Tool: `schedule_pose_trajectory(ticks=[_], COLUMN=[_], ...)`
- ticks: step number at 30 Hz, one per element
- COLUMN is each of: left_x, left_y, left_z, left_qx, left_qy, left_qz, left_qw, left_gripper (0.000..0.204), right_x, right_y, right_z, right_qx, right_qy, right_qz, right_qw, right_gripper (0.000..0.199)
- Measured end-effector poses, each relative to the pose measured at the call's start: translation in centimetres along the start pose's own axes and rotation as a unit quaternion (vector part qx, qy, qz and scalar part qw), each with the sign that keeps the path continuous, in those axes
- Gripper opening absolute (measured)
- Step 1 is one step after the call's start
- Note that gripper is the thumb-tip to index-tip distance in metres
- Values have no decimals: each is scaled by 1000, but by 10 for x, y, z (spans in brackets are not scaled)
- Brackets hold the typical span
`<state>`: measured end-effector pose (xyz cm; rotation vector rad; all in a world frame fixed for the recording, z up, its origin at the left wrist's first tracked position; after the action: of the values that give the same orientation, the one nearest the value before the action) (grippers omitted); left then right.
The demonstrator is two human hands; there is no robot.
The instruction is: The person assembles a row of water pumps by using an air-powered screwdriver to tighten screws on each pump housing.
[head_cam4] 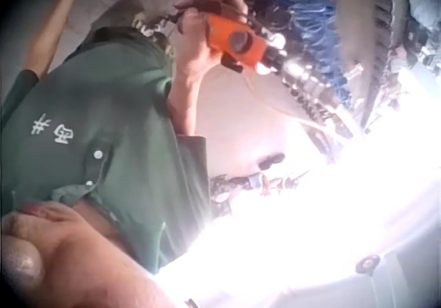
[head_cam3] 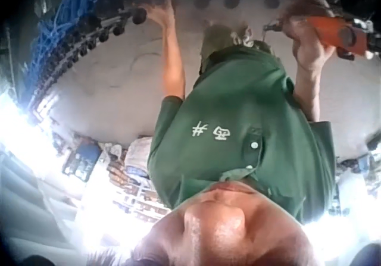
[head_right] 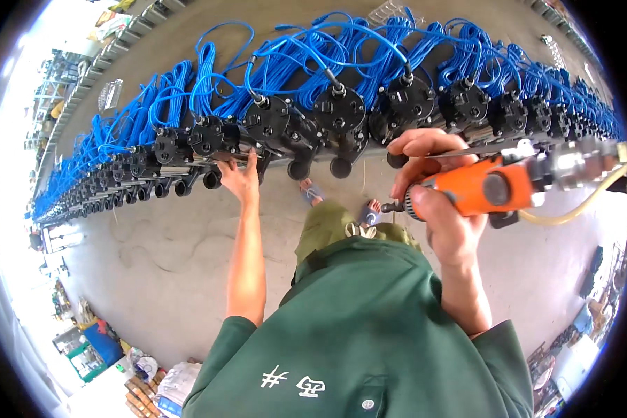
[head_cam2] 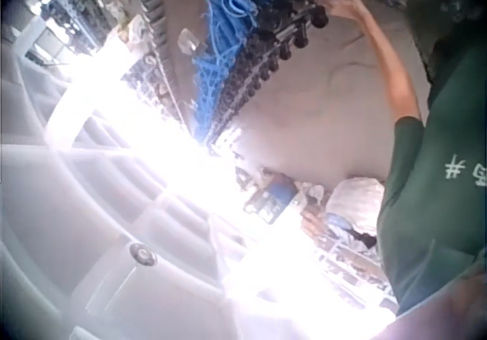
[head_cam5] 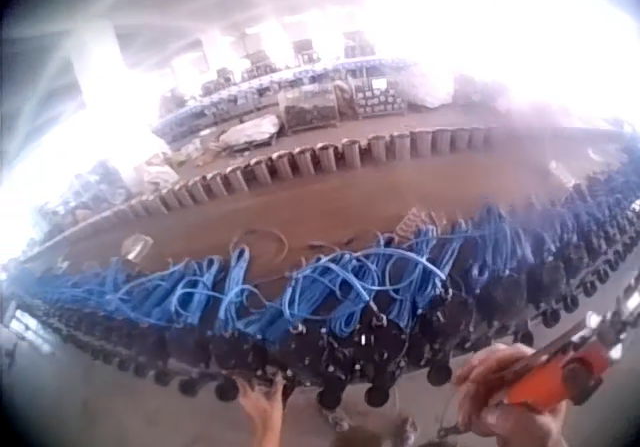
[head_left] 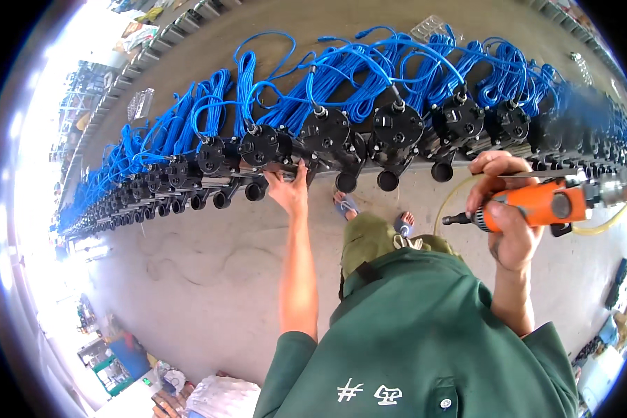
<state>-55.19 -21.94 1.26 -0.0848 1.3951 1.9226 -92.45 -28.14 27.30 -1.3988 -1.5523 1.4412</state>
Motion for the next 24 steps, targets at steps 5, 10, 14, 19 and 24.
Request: schedule_pose_trajectory(ticks=[5, 10, 14, 19, 24], left_x=[20, 63, 60, 53, 57], left_y=[16, 36, 15, 13, 9], left_z=[0, -24, -47, -44, -44], left_qx=[-101, -26, -26, 23, 20], left_qy=[104, -85, -105, -77, -70], left_qz=[-7, 40, 36, 58, 55], left_qw=[989, 995, 993, 995, 996], left_gripper=[60, 34, 11, 7, 9], right_x=[-5, -25, -39, -60, -78], right_y=[7, 15, 23, 52, 101], right_z=[-8, -42, -91, -139, -177], right_qx=[37, -19, -75, -35, -14], right_qy=[27, -61, -107, -147, -198], right_qz=[17, 32, -6, -21, -2], right_qw=[999, 997, 991, 988, 980], right_gripper=[38, 30, 34, 30, 28])
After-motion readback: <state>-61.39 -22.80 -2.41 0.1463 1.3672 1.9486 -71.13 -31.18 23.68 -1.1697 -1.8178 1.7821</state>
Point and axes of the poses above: each hand's wrist, its own x-axis away from the middle knuckle, its own z-axis out of the back of the hand, y = z × x, the point moved 4 cm from there along -x, towards the middle knuckle, and after that the axes turned 3 degrees about z, right-handed, at the moved point
